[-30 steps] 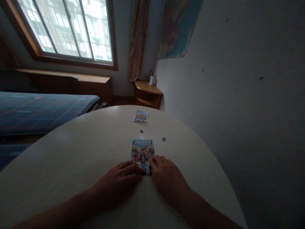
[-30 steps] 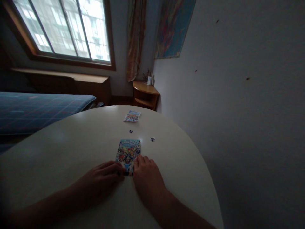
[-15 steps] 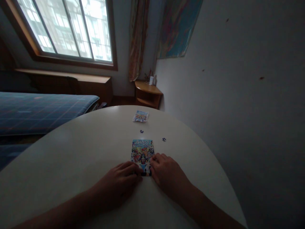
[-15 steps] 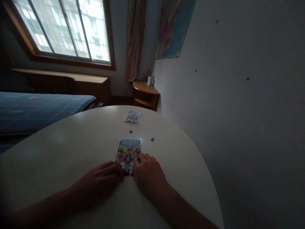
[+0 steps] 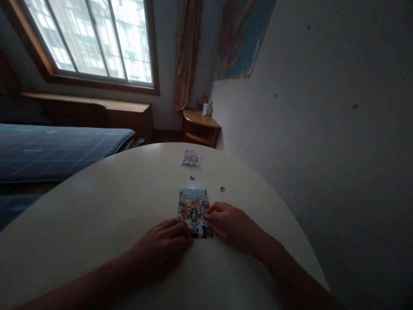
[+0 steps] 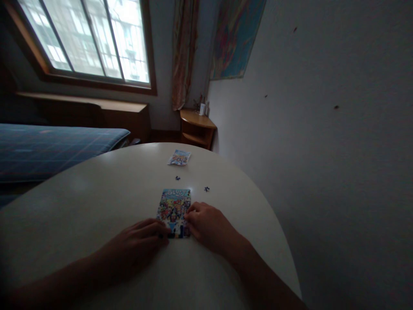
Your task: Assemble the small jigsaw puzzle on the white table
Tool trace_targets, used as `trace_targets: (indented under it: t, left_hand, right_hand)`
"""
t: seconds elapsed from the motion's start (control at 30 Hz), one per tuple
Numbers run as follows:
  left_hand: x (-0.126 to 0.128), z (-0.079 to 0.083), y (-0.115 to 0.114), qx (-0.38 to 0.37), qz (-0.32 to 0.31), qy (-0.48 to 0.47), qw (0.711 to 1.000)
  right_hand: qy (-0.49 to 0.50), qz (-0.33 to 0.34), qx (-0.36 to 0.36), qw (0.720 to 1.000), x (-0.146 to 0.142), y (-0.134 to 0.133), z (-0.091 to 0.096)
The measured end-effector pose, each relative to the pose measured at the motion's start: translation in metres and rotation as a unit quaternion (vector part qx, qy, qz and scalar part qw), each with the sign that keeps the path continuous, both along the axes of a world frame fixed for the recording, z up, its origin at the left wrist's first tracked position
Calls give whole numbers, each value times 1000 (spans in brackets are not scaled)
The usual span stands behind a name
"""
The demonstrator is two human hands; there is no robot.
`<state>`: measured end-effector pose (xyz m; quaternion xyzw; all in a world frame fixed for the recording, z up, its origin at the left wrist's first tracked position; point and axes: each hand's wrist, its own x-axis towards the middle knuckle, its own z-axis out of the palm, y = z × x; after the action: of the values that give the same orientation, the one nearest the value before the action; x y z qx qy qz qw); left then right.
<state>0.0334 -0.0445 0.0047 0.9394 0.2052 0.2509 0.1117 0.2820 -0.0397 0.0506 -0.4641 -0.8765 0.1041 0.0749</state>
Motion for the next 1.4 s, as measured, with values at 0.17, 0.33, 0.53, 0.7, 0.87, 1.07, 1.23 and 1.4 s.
trace_targets:
  t: [0.17, 0.33, 0.53, 0.7, 0.87, 1.07, 1.23, 1.4]
  left_hand:
    - [0, -1, 0, 5, -1, -10, 1000]
    - [0, -1, 0, 8, -1, -6, 1000]
    - [0, 2, 0, 11, -2, 2, 1000]
    - [-1, -2, 0, 9, -2, 6, 1000]
    - [-1, -3, 1, 5, 0, 1, 1000]
    - [1, 1, 0, 7, -4, -16, 1000]
    - [0, 0, 0, 6, -1, -14, 1000]
    - [-1, -3, 0, 6, -1, -11, 1000]
  right_hand:
    - [-5, -3, 3, 1000, -2, -1, 3]
    - [-5, -5, 3, 1000, -3, -1, 3]
    - [-21, -7, -1, 1000, -3, -1, 4]
    - [-16, -7, -1, 1000, -3, -1, 4]
    - [-11, -7, -5, 1000, -3, -1, 5]
    - [-11, -9, -2, 1000, -3, -2, 5]
    - [-9, -9, -1, 1000, -3, -2, 5]
    - [-7, -8, -5, 1000, -3, -2, 5]
